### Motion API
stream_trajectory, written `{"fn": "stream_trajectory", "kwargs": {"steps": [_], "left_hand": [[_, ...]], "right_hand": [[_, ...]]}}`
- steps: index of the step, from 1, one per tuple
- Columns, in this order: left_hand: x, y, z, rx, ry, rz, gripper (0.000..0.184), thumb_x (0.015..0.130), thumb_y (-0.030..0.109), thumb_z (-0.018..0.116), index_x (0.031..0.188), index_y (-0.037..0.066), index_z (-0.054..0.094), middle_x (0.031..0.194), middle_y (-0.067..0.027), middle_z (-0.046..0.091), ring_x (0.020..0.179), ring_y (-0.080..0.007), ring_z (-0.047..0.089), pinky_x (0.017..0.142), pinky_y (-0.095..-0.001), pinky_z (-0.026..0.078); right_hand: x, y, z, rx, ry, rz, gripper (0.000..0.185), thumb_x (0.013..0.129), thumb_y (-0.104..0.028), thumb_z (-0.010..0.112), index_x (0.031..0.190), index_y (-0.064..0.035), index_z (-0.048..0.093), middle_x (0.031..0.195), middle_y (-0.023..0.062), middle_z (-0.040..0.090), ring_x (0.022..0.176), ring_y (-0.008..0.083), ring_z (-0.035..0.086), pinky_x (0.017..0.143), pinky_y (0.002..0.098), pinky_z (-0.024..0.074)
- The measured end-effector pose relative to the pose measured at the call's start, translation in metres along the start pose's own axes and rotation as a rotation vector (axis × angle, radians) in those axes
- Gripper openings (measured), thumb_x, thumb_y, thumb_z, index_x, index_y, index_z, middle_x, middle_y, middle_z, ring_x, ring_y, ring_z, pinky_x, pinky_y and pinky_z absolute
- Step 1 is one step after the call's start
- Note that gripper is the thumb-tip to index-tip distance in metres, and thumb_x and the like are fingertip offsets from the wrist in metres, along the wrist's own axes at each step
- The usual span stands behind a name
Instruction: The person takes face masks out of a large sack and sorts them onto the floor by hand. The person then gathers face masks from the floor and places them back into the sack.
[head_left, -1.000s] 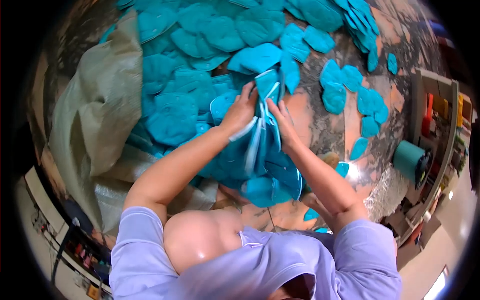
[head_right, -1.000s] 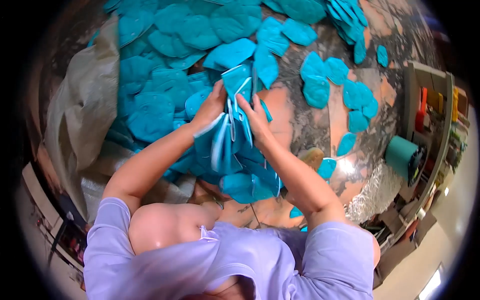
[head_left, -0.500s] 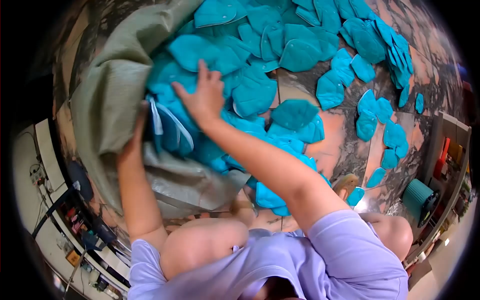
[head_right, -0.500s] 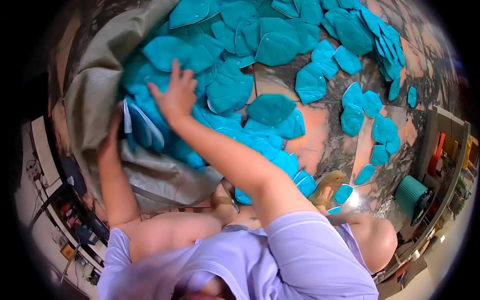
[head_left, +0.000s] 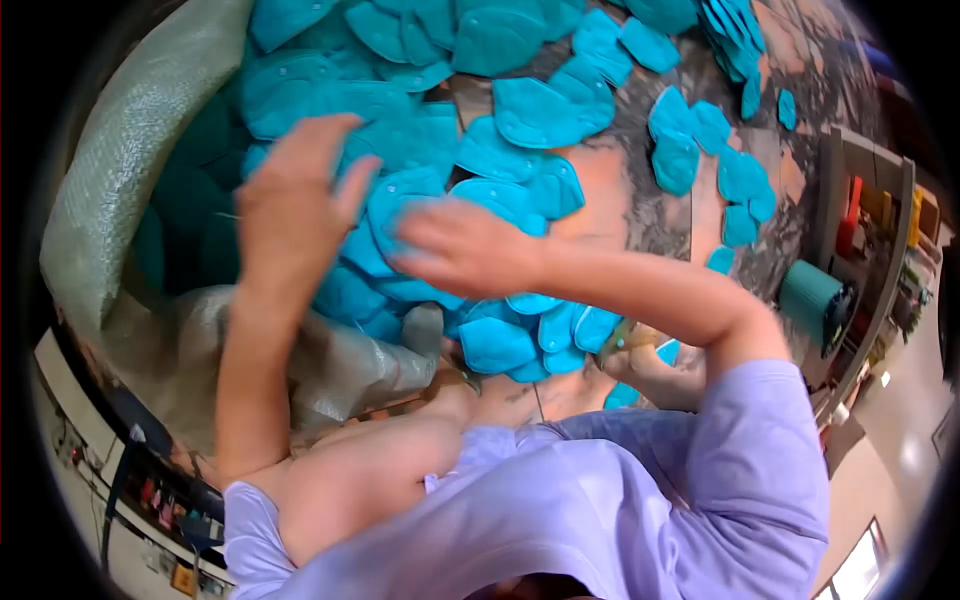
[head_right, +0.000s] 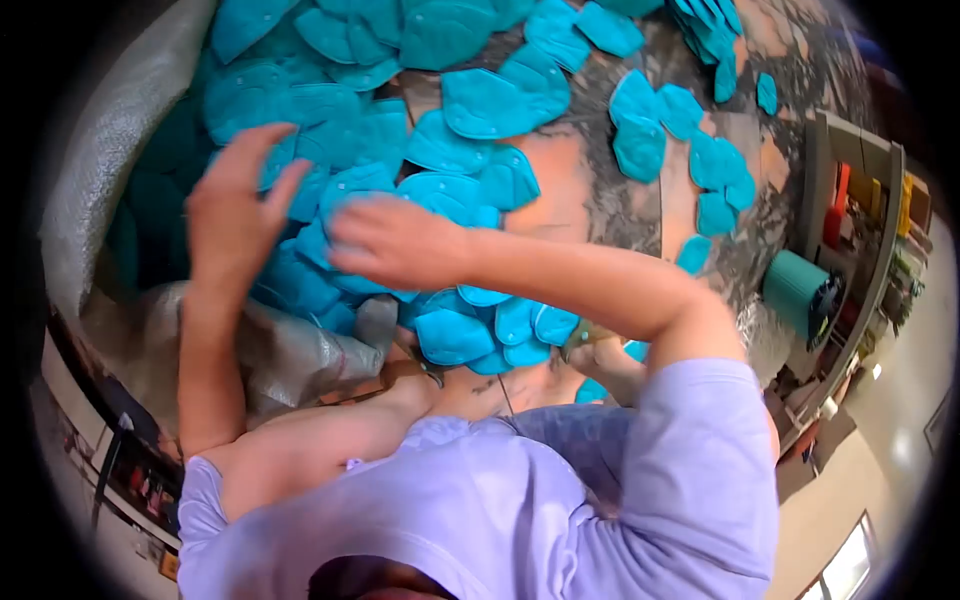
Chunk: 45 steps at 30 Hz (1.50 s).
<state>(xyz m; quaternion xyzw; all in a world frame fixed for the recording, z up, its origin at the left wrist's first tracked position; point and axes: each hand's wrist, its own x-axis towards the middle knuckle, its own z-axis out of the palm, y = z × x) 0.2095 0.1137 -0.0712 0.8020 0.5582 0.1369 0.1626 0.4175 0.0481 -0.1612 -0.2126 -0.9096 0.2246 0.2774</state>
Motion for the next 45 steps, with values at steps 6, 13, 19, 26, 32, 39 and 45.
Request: {"fn": "stream_trajectory", "kwargs": {"steps": [6, 13, 19, 26, 32, 39, 45], "left_hand": [[-0.096, 0.088, 0.159, 0.041, -0.641, 1.297, 0.031, 0.082, 0.034, 0.066, 0.110, 0.021, 0.070, 0.144, -0.0076, 0.049, 0.145, -0.0336, 0.032, 0.116, -0.0659, 0.020], [-0.040, 0.075, 0.213, -0.046, -0.772, 1.199, 0.016, 0.085, 0.026, 0.061, 0.097, 0.025, 0.072, 0.154, -0.0031, 0.040, 0.149, -0.0307, 0.024, 0.116, -0.0655, 0.021], [0.042, 0.078, 0.201, -0.096, -0.486, 0.767, 0.008, 0.085, 0.008, 0.059, 0.092, 0.011, 0.062, 0.154, -0.0094, 0.039, 0.148, -0.0333, 0.028, 0.114, -0.0611, 0.028], [0.016, 0.091, 0.210, -0.084, -0.431, 0.721, 0.008, 0.086, 0.003, 0.059, 0.088, 0.010, 0.058, 0.155, -0.0117, 0.036, 0.147, -0.0334, 0.029, 0.116, -0.0600, 0.027], [0.020, 0.096, 0.210, -0.031, -0.447, 0.741, 0.009, 0.086, 0.002, 0.059, 0.088, 0.010, 0.057, 0.155, -0.0107, 0.036, 0.147, -0.0327, 0.030, 0.115, -0.0608, 0.028], [0.023, 0.097, 0.213, 0.003, -0.470, 0.780, 0.007, 0.087, 0.002, 0.058, 0.088, 0.009, 0.057, 0.154, -0.0101, 0.037, 0.147, -0.0319, 0.031, 0.112, -0.0618, 0.032], [0.025, 0.098, 0.211, 0.013, -0.497, 0.775, 0.005, 0.089, 0.003, 0.060, 0.090, 0.008, 0.060, 0.155, -0.0100, 0.036, 0.147, -0.0321, 0.030, 0.113, -0.0601, 0.031]], "right_hand": [[-0.244, -0.105, 0.011, 0.013, -0.883, -0.431, 0.037, 0.089, -0.030, 0.053, 0.125, -0.0234, 0.061, 0.137, 0.0055, 0.048, 0.143, 0.0247, 0.032, 0.117, 0.0557, 0.0245], [-0.234, 0.009, -0.056, -0.247, -0.704, -0.303, 0.047, 0.083, -0.030, 0.059, 0.129, -0.0241, 0.061, 0.153, 0.0013, 0.038, 0.146, 0.0262, 0.030, 0.116, 0.0609, 0.0241], [-0.220, 0.048, -0.140, -0.456, -0.378, 0.446, 0.035, 0.086, -0.013, 0.062, 0.121, -0.0152, 0.066, 0.145, 0.0088, 0.049, 0.137, 0.0287, 0.043, 0.110, 0.0509, 0.0359], [-0.424, -0.012, -0.165, -0.687, 0.497, 2.128, 0.072, 0.082, -0.048, 0.071, 0.134, -0.0008, 0.054, 0.133, 0.0251, 0.056, 0.117, 0.0412, 0.055, 0.104, 0.0437, 0.0428], [-0.423, -0.039, -0.121, 0.400, 0.953, 2.559, 0.083, 0.083, -0.064, 0.067, 0.140, -0.0056, 0.049, 0.123, 0.0180, 0.060, 0.108, 0.0363, 0.060, 0.078, 0.0456, 0.0570], [-0.563, -0.132, -0.077, -0.345, 0.555, 2.398, 0.092, 0.084, -0.067, 0.063, 0.149, -0.0068, 0.037, 0.141, 0.0233, 0.051, 0.124, 0.0428, 0.054, 0.087, 0.0578, 0.0531], [-0.500, -0.161, -0.054, 0.543, 0.918, 2.854, 0.096, 0.085, -0.076, 0.052, 0.153, -0.0110, 0.032, 0.159, 0.0161, 0.030, 0.134, 0.0468, 0.040, 0.088, 0.0703, 0.0439]]}}
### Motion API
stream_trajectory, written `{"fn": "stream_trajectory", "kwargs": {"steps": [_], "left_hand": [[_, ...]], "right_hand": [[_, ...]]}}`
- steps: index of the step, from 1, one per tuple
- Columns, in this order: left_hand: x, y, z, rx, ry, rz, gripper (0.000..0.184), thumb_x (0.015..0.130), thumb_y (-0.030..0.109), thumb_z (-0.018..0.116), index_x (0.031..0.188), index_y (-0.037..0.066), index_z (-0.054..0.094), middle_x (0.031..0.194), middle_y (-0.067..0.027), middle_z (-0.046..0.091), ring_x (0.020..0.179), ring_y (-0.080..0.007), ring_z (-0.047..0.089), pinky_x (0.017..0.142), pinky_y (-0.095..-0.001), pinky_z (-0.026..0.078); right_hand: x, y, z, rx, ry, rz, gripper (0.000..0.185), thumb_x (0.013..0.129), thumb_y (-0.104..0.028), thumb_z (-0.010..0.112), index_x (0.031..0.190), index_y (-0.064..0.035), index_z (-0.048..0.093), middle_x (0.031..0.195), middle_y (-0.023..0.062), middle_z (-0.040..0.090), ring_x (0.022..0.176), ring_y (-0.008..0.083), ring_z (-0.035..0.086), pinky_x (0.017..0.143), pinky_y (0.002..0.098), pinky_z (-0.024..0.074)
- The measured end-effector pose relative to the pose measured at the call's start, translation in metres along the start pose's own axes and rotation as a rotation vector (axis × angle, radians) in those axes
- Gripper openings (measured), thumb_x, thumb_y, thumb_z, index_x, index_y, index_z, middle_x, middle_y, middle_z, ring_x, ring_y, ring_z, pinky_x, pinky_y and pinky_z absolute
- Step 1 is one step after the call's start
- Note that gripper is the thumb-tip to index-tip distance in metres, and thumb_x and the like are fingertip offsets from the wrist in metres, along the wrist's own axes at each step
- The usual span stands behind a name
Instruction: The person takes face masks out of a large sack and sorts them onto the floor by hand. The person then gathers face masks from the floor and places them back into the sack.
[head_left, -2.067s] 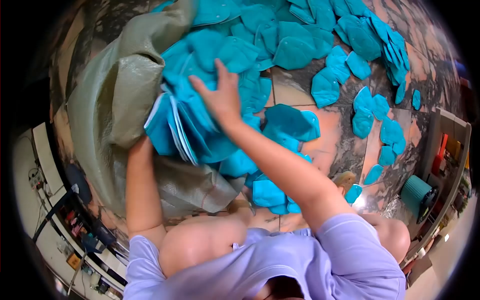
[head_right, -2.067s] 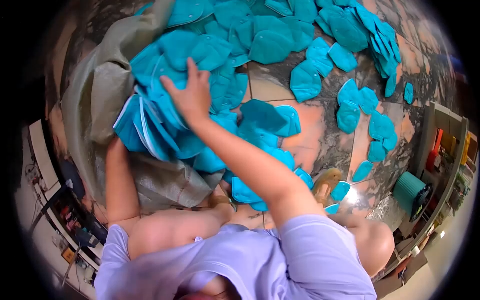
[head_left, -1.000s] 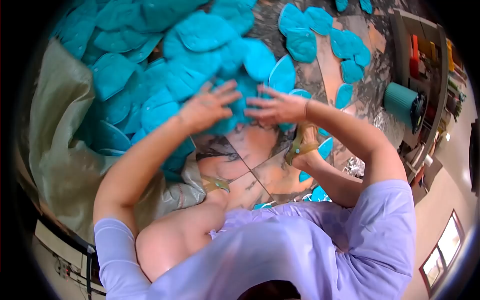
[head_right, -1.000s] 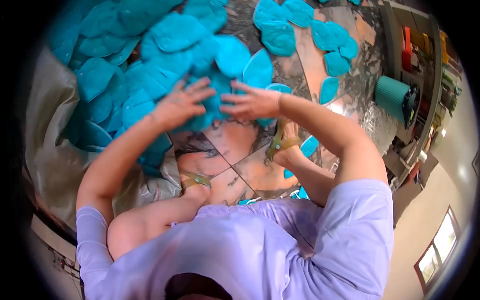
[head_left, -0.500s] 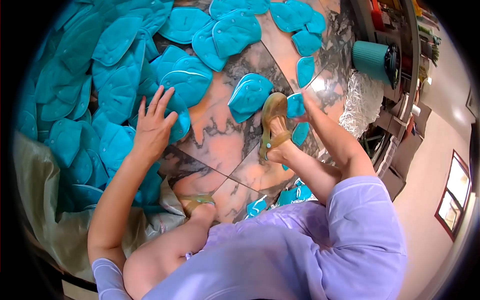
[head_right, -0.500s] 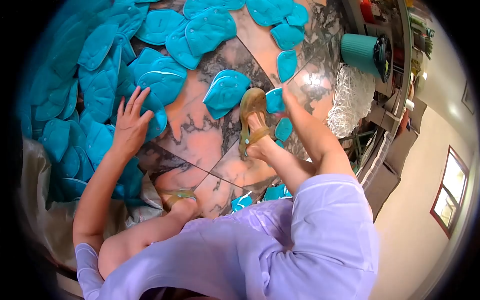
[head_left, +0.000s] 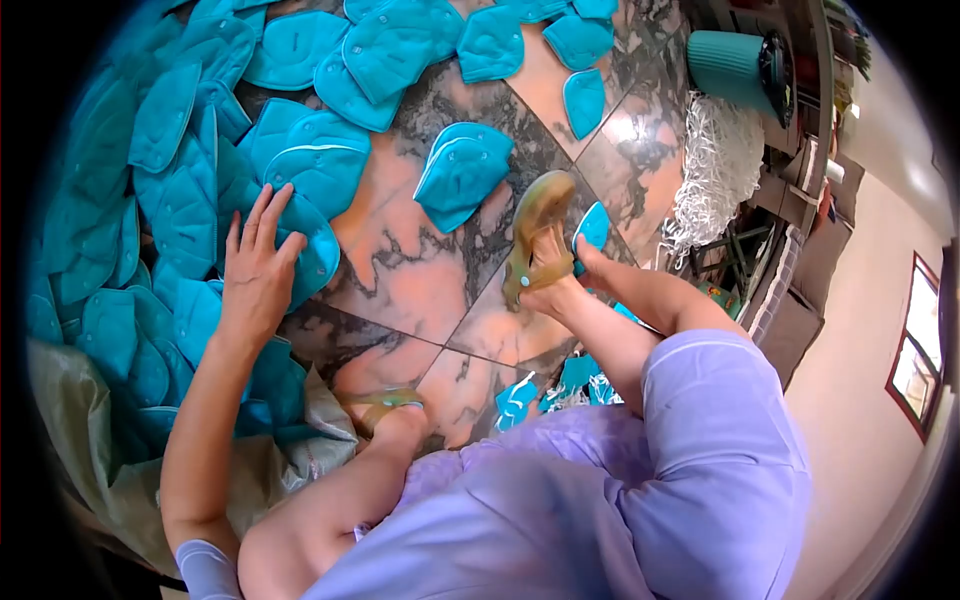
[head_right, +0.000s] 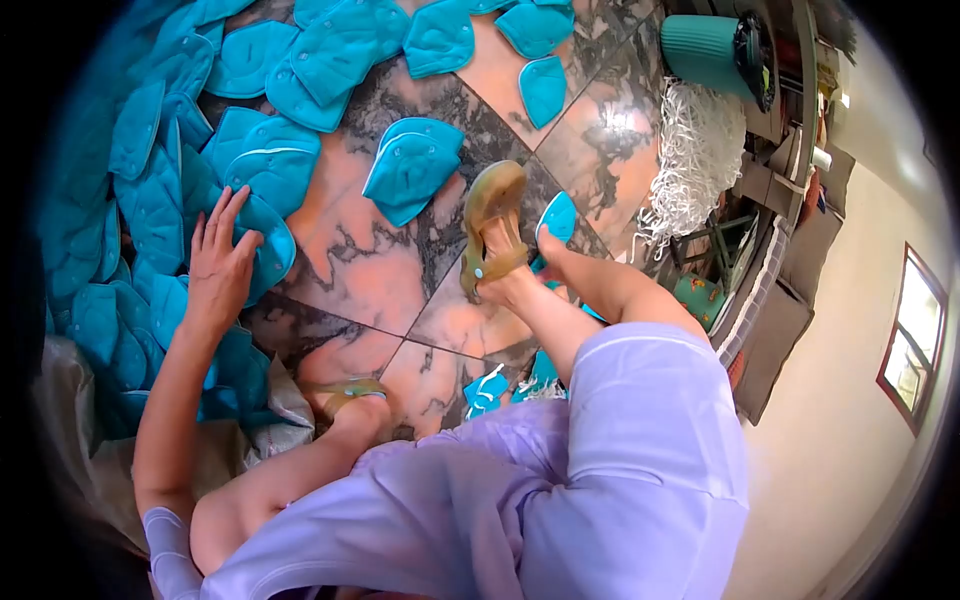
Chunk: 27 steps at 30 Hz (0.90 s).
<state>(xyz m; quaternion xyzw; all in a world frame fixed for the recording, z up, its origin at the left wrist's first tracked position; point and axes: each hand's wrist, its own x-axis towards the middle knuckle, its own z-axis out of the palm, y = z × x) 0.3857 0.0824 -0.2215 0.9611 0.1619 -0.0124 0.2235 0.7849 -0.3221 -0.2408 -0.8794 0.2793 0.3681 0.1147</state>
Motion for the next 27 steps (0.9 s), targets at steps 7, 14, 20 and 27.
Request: {"fn": "stream_trajectory", "kwargs": {"steps": [7, 14, 20, 27], "left_hand": [[0.002, 0.001, -0.002, 0.034, -0.018, 0.015, 0.002, 0.090, 0.006, 0.061, 0.090, 0.005, 0.060, 0.155, -0.0126, 0.035, 0.147, -0.0345, 0.030, 0.114, -0.0599, 0.031], [-0.010, 0.014, -0.018, -0.041, -0.062, 0.011, 0.038, 0.076, 0.014, 0.079, 0.109, 0.009, 0.060, 0.158, -0.0118, 0.029, 0.149, -0.0370, 0.022, 0.116, -0.0615, 0.024], [-0.012, 0.010, -0.037, -0.129, -0.170, -0.067, 0.093, 0.065, 0.023, 0.088, 0.147, 0.021, 0.044, 0.162, -0.0099, 0.022, 0.151, -0.0382, 0.013, 0.113, -0.0685, 0.019], [-0.018, -0.004, -0.019, -0.105, -0.069, -0.184, 0.098, 0.065, 0.026, 0.089, 0.149, 0.026, 0.040, 0.162, -0.0093, 0.022, 0.150, -0.0416, 0.015, 0.102, -0.0653, 0.034]], "right_hand": [[-0.006, -0.108, 0.013, 0.070, 0.114, -0.263, 0.101, 0.079, -0.079, 0.056, 0.154, -0.0153, 0.033, 0.156, 0.0199, 0.032, 0.139, 0.0421, 0.033, 0.097, 0.0572, 0.0376], [-0.037, -0.233, 0.063, -0.410, 0.498, -0.749, 0.096, 0.077, -0.083, 0.053, 0.152, -0.0255, 0.037, 0.142, 0.0324, 0.035, 0.125, 0.0513, 0.045, 0.104, 0.0532, 0.0398], [-0.192, -0.172, 0.129, -0.359, -0.198, -1.699, 0.067, 0.083, -0.040, 0.076, 0.141, -0.0174, 0.050, 0.121, 0.0179, 0.055, 0.110, 0.0354, 0.057, 0.093, 0.0432, 0.0488], [-0.136, -0.116, 0.151, -0.335, 0.258, -0.882, 0.077, 0.079, -0.041, 0.076, 0.142, -0.0094, 0.044, 0.135, 0.0264, 0.044, 0.124, 0.0421, 0.048, 0.101, 0.0478, 0.0456]]}}
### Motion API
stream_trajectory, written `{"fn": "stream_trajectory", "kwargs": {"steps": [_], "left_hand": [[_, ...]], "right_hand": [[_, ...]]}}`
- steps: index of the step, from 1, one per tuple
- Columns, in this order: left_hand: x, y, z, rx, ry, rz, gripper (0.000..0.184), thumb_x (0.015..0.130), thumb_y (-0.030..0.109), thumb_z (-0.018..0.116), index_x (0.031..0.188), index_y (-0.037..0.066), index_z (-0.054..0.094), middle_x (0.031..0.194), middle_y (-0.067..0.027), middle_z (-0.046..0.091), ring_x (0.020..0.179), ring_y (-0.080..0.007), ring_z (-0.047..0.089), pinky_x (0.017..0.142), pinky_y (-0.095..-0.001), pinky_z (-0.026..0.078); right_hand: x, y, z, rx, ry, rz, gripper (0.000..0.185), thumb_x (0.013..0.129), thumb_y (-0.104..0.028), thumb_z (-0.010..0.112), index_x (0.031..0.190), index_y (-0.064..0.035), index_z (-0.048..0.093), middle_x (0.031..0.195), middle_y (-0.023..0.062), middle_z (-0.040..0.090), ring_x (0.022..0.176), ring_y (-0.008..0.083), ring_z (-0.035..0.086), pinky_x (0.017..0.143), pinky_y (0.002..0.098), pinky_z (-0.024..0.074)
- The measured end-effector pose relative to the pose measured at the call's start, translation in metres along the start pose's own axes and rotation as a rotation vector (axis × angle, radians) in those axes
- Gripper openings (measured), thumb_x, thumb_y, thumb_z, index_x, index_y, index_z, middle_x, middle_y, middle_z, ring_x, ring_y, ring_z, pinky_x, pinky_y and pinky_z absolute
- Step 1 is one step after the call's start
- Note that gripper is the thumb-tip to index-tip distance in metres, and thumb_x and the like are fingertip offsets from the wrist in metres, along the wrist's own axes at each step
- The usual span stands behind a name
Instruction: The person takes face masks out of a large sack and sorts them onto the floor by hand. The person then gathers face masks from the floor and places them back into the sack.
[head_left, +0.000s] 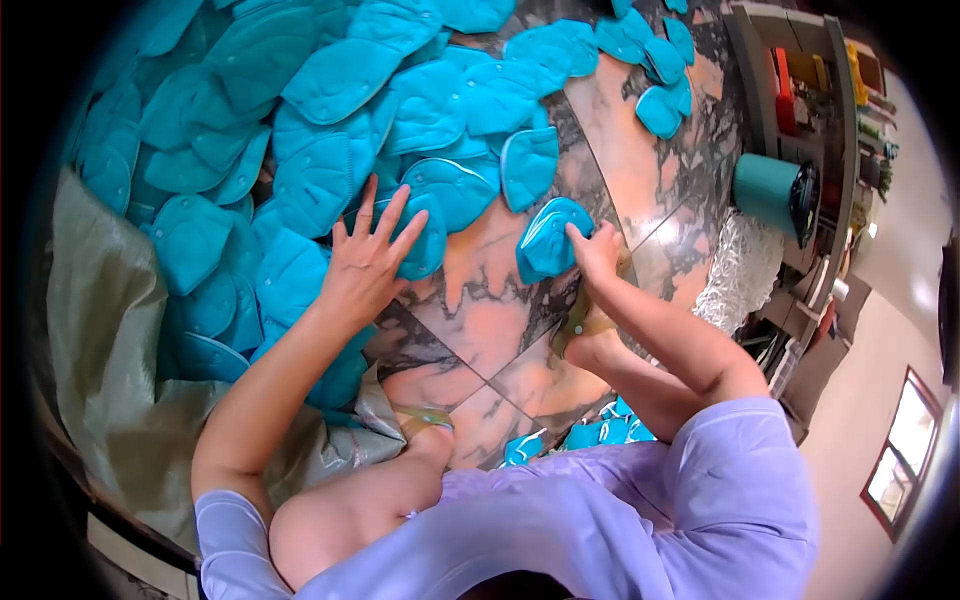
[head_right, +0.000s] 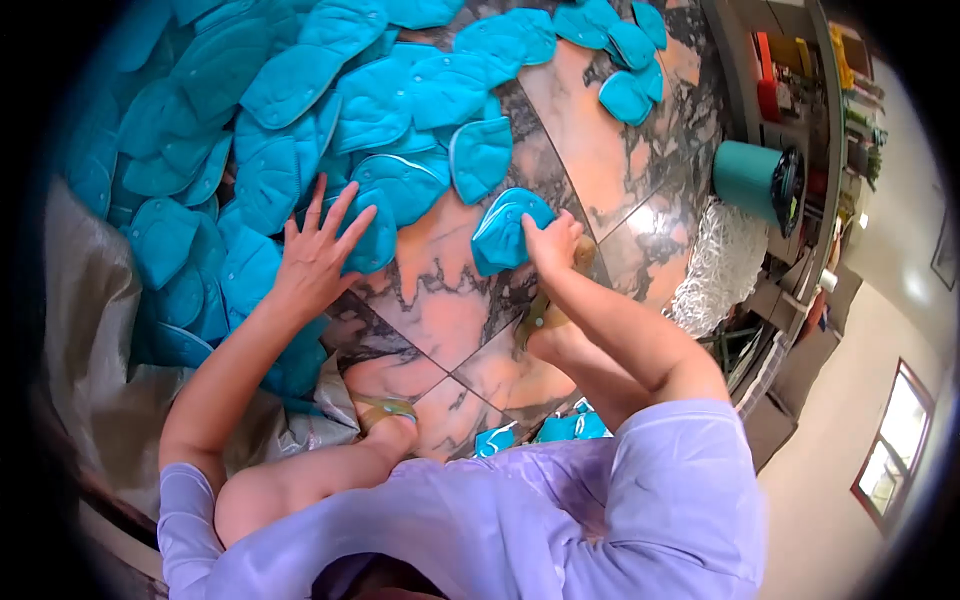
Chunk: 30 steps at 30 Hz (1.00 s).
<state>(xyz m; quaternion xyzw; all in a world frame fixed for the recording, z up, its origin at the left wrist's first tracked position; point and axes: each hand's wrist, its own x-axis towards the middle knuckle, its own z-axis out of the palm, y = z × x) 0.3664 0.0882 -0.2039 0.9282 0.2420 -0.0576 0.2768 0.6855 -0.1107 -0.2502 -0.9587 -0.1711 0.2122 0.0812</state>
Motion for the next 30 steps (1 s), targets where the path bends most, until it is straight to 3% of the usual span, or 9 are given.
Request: {"fn": "stream_trajectory", "kwargs": {"steps": [2, 5, 8, 13, 16, 22, 24, 27, 30], "left_hand": [[0.000, -0.005, 0.007, -0.002, 0.038, -0.041, 0.100, 0.065, 0.027, 0.089, 0.150, 0.027, 0.038, 0.162, -0.0085, 0.021, 0.147, -0.0427, 0.022, 0.091, -0.0605, 0.042], [-0.001, -0.010, 0.009, 0.008, 0.066, -0.119, 0.101, 0.066, 0.031, 0.088, 0.152, 0.026, 0.036, 0.162, -0.0089, 0.023, 0.136, -0.0401, 0.040, 0.084, -0.0547, 0.046], [0.000, -0.018, 0.014, -0.044, 0.070, -0.207, 0.100, 0.068, 0.033, 0.086, 0.153, 0.025, 0.035, 0.161, -0.0098, 0.024, 0.124, -0.0364, 0.049, 0.085, -0.0516, 0.047], [0.002, -0.024, 0.047, 0.150, 0.185, -0.244, 0.098, 0.071, 0.043, 0.081, 0.154, 0.021, 0.033, 0.159, -0.0113, 0.029, 0.115, -0.0302, 0.053, 0.083, -0.0481, 0.048], [0.000, -0.024, 0.037, 0.064, 0.149, -0.235, 0.098, 0.071, 0.042, 0.082, 0.154, 0.021, 0.033, 0.158, -0.0113, 0.029, 0.115, -0.0300, 0.052, 0.082, -0.0481, 0.048], [-0.013, -0.018, 0.021, 0.077, 0.060, -0.196, 0.091, 0.076, 0.032, 0.080, 0.153, 0.018, 0.034, 0.161, -0.0159, 0.021, 0.128, -0.0379, 0.044, 0.093, -0.0541, 0.044], [-0.022, -0.017, 0.001, 0.143, 0.052, -0.032, 0.074, 0.078, 0.024, 0.078, 0.144, 0.013, 0.046, 0.155, -0.0168, 0.036, 0.129, -0.0364, 0.047, 0.095, -0.0511, 0.046], [-0.017, -0.030, -0.045, -0.399, -0.026, 0.069, 0.062, 0.077, 0.019, 0.078, 0.135, 0.009, 0.055, 0.144, -0.0166, 0.050, 0.129, -0.0331, 0.051, 0.100, -0.0461, 0.047], [0.024, -0.090, -0.131, -0.300, 0.573, -0.224, 0.072, 0.075, 0.023, 0.081, 0.140, 0.009, 0.051, 0.142, -0.0160, 0.053, 0.133, -0.0347, 0.049, 0.109, -0.0434, 0.041]], "right_hand": [[-0.008, -0.042, 0.020, 0.020, -0.021, 0.365, 0.089, 0.075, -0.051, 0.075, 0.145, -0.0092, 0.039, 0.141, 0.0291, 0.035, 0.126, 0.0478, 0.045, 0.103, 0.0519, 0.0440], [-0.014, -0.109, 0.041, -0.099, -0.035, 0.353, 0.089, 0.076, -0.051, 0.074, 0.146, -0.0091, 0.038, 0.142, 0.0276, 0.035, 0.124, 0.0484, 0.047, 0.100, 0.0544, 0.0462], [-0.025, -0.162, 0.015, 0.156, -0.315, 0.027, 0.084, 0.081, -0.046, 0.072, 0.147, -0.0083, 0.038, 0.140, 0.0278, 0.039, 0.121, 0.0462, 0.051, 0.102, 0.0546, 0.0446], [0.004, -0.236, -0.086, -0.602, -0.543, -1.080, 0.071, 0.086, -0.035, 0.075, 0.146, -0.0145, 0.043, 0.128, 0.0204, 0.053, 0.099, 0.0341, 0.065, 0.085, 0.0422, 0.0537], [0.034, -0.276, -0.138, -0.594, -0.643, -0.823, 0.055, 0.088, -0.040, 0.073, 0.132, -0.0109, 0.058, 0.124, 0.0184, 0.057, 0.096, 0.0313, 0.064, 0.086, 0.0410, 0.0530], [0.183, -0.304, -0.157, -0.125, -0.220, -0.817, 0.059, 0.089, -0.047, 0.071, 0.124, -0.0007, 0.063, 0.115, 0.0202, 0.066, 0.105, 0.0275, 0.064, 0.087, 0.0376, 0.0519], [0.260, -0.297, -0.153, -0.018, 0.050, -0.816, 0.066, 0.087, -0.052, 0.072, 0.125, 0.0012, 0.062, 0.106, 0.0187, 0.069, 0.098, 0.0262, 0.066, 0.084, 0.0365, 0.0525], [0.406, -0.286, -0.151, -0.158, 0.191, -0.863, 0.090, 0.080, -0.069, 0.068, 0.130, 0.0055, 0.057, 0.106, 0.0281, 0.069, 0.098, 0.0319, 0.069, 0.088, 0.0388, 0.0516], [0.451, -0.334, -0.158, -0.018, 0.174, -0.582, 0.113, 0.072, -0.085, 0.059, 0.142, 0.0035, 0.048, 0.134, 0.0337, 0.054, 0.130, 0.0415, 0.051, 0.109, 0.0437, 0.0389]]}}
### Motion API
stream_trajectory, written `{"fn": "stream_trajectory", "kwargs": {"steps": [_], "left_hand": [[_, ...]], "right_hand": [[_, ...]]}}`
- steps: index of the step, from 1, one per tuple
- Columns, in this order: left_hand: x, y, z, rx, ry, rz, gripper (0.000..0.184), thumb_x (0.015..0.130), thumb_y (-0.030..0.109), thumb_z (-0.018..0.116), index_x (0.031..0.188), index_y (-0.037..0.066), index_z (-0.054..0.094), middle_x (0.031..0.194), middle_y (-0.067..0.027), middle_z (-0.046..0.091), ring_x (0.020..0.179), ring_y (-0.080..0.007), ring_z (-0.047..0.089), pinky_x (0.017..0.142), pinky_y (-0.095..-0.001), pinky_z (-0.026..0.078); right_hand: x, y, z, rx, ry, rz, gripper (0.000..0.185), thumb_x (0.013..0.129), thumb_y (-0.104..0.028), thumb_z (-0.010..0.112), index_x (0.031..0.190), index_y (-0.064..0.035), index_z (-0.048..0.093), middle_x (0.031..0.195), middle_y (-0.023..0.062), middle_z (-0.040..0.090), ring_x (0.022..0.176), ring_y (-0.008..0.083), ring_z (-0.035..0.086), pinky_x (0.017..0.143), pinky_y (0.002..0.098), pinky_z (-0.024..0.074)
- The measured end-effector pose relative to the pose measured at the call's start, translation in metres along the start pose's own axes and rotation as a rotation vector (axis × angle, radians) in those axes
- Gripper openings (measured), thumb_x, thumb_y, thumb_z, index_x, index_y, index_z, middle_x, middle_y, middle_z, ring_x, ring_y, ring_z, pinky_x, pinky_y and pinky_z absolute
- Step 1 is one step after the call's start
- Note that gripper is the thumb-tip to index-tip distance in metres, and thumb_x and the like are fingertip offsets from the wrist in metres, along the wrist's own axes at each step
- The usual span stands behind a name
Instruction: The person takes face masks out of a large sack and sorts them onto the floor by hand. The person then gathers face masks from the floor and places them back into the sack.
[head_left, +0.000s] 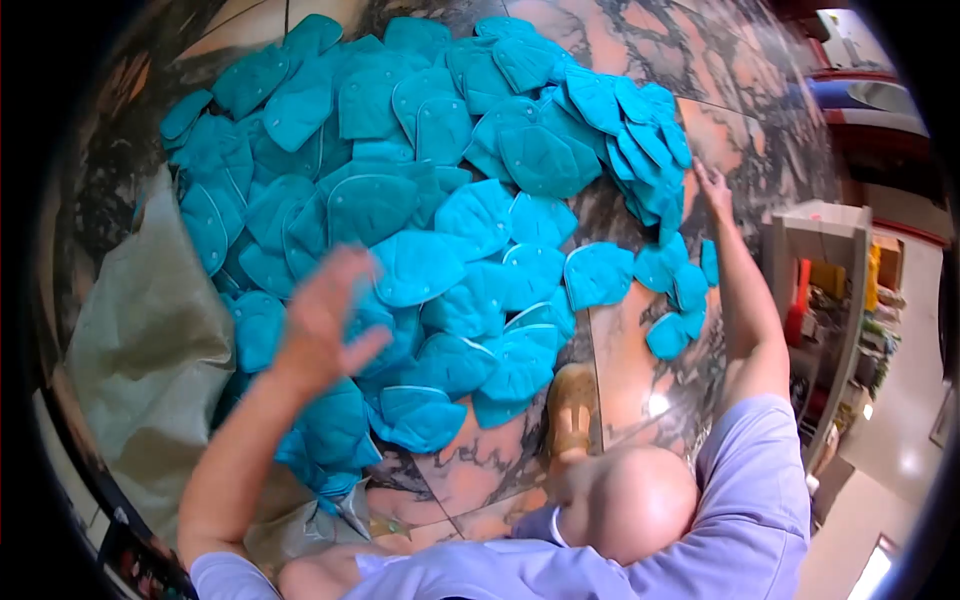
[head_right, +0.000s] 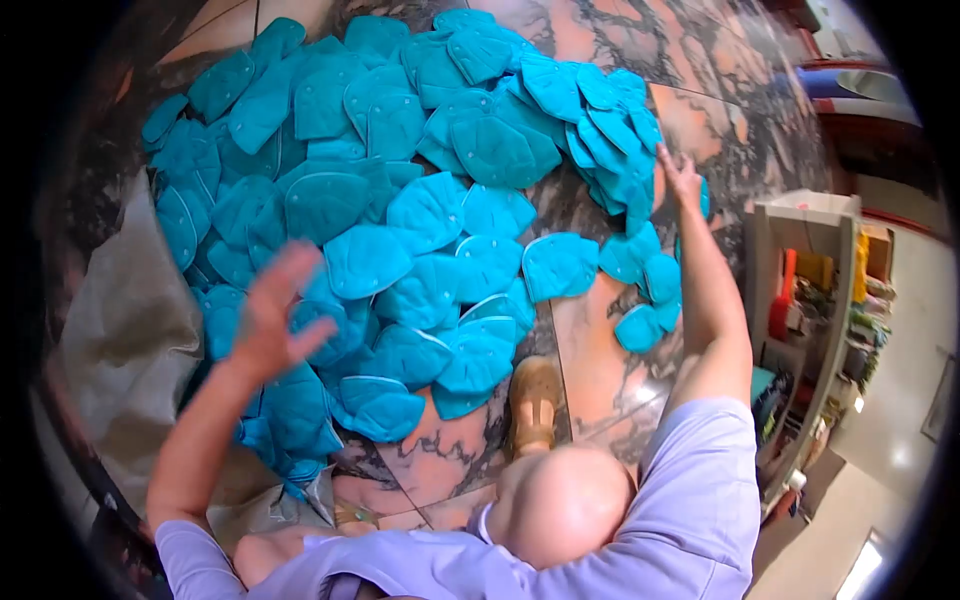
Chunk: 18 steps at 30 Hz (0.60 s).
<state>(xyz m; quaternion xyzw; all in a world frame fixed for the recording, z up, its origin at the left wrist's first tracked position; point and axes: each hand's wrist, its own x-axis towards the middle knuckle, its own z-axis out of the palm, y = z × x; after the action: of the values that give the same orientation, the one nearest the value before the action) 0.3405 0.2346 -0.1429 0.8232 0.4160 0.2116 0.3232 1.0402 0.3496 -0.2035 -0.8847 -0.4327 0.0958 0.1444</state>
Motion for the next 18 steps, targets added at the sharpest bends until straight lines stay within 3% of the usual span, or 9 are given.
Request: {"fn": "stream_trajectory", "kwargs": {"steps": [3, 5, 7, 9, 10, 11, 14, 17, 18], "left_hand": [[0.076, -0.087, -0.034, 0.331, 0.479, -0.344, 0.082, 0.083, 0.037, 0.078, 0.149, 0.008, 0.040, 0.150, -0.0226, 0.040, 0.140, -0.0372, 0.038, 0.114, -0.0450, 0.033], [0.101, -0.173, -0.049, 0.290, 0.511, -0.621, 0.097, 0.078, 0.064, 0.072, 0.152, 0.012, 0.037, 0.151, -0.0271, 0.037, 0.142, -0.0427, 0.033, 0.114, -0.0481, 0.032], [0.131, -0.219, -0.032, 0.317, 0.468, -0.765, 0.103, 0.076, 0.073, 0.067, 0.152, 0.012, 0.037, 0.150, -0.0264, 0.039, 0.142, -0.0428, 0.034, 0.114, -0.0484, 0.032], [0.147, -0.221, -0.025, 0.322, 0.407, -0.852, 0.108, 0.073, 0.080, 0.063, 0.152, 0.012, 0.038, 0.150, -0.0260, 0.040, 0.141, -0.0425, 0.035, 0.114, -0.0490, 0.032], [0.160, -0.202, -0.011, 0.304, 0.369, -0.874, 0.110, 0.071, 0.082, 0.062, 0.152, 0.012, 0.039, 0.150, -0.0260, 0.040, 0.140, -0.0422, 0.036, 0.114, -0.0494, 0.031], [0.168, -0.185, 0.002, 0.288, 0.332, -0.899, 0.111, 0.069, 0.084, 0.062, 0.152, 0.012, 0.039, 0.149, -0.0260, 0.040, 0.140, -0.0419, 0.036, 0.114, -0.0498, 0.031], [0.176, -0.161, 0.030, 0.337, 0.345, -0.867, 0.101, 0.073, 0.077, 0.064, 0.151, 0.016, 0.041, 0.149, -0.0250, 0.041, 0.138, -0.0400, 0.040, 0.114, -0.0498, 0.032], [0.174, -0.143, 0.058, 0.378, 0.277, -0.741, 0.077, 0.083, 0.057, 0.066, 0.147, 0.020, 0.047, 0.145, -0.0237, 0.044, 0.132, -0.0414, 0.045, 0.110, -0.0488, 0.037], [0.174, -0.124, 0.067, 0.339, 0.265, -0.789, 0.075, 0.084, 0.054, 0.066, 0.147, 0.020, 0.047, 0.144, -0.0231, 0.045, 0.132, -0.0417, 0.044, 0.111, -0.0485, 0.036]], "right_hand": [[0.040, -0.023, 0.014, -0.020, -0.042, 0.038, 0.118, 0.070, -0.087, 0.056, 0.149, 0.0004, 0.040, 0.146, 0.0305, 0.044, 0.139, 0.0408, 0.041, 0.114, 0.0450, 0.0317], [0.072, -0.029, 0.033, -0.009, -0.077, 0.057, 0.123, 0.069, -0.088, 0.056, 0.151, 0.0002, 0.036, 0.152, 0.0286, 0.038, 0.143, 0.0410, 0.035, 0.117, 0.0464, 0.0263], [0.092, -0.045, 0.063, 0.235, -0.196, 0.099, 0.124, 0.066, -0.089, 0.057, 0.153, -0.0037, 0.033, 0.155, 0.0281, 0.033, 0.145, 0.0422, 0.029, 0.118, 0.0492, 0.0225], [0.083, -0.080, 0.086, 0.161, -0.285, 0.046, 0.123, 0.065, -0.090, 0.058, 0.155, -0.0104, 0.032, 0.158, 0.0283, 0.027, 0.148, 0.0441, 0.021, 0.118, 0.0518, 0.0196], [0.071, -0.103, 0.093, -0.042, -0.314, -0.042, 0.122, 0.064, -0.091, 0.058, 0.156, -0.0152, 0.031, 0.159, 0.0286, 0.023, 0.149, 0.0455, 0.016, 0.118, 0.0529, 0.0187], [0.062, -0.114, 0.107, -0.061, -0.287, -0.150, 0.116, 0.064, -0.091, 0.057, 0.156, -0.0247, 0.032, 0.158, 0.0287, 0.022, 0.147, 0.0471, 0.018, 0.116, 0.0566, 0.0221], [0.011, -0.166, 0.111, -0.094, -0.299, -0.288, 0.109, 0.064, -0.091, 0.057, 0.151, -0.0265, 0.042, 0.152, 0.0264, 0.033, 0.142, 0.0449, 0.030, 0.110, 0.0629, 0.0286], [-0.049, -0.203, 0.116, -0.107, -0.306, -0.463, 0.101, 0.070, -0.085, 0.062, 0.150, -0.0273, 0.043, 0.154, 0.0258, 0.032, 0.143, 0.0438, 0.029, 0.109, 0.0637, 0.0309], [-0.070, -0.211, 0.118, -0.091, -0.311, -0.504, 0.101, 0.070, -0.084, 0.062, 0.151, -0.0261, 0.042, 0.153, 0.0264, 0.033, 0.142, 0.0435, 0.030, 0.108, 0.0635, 0.0314]]}}
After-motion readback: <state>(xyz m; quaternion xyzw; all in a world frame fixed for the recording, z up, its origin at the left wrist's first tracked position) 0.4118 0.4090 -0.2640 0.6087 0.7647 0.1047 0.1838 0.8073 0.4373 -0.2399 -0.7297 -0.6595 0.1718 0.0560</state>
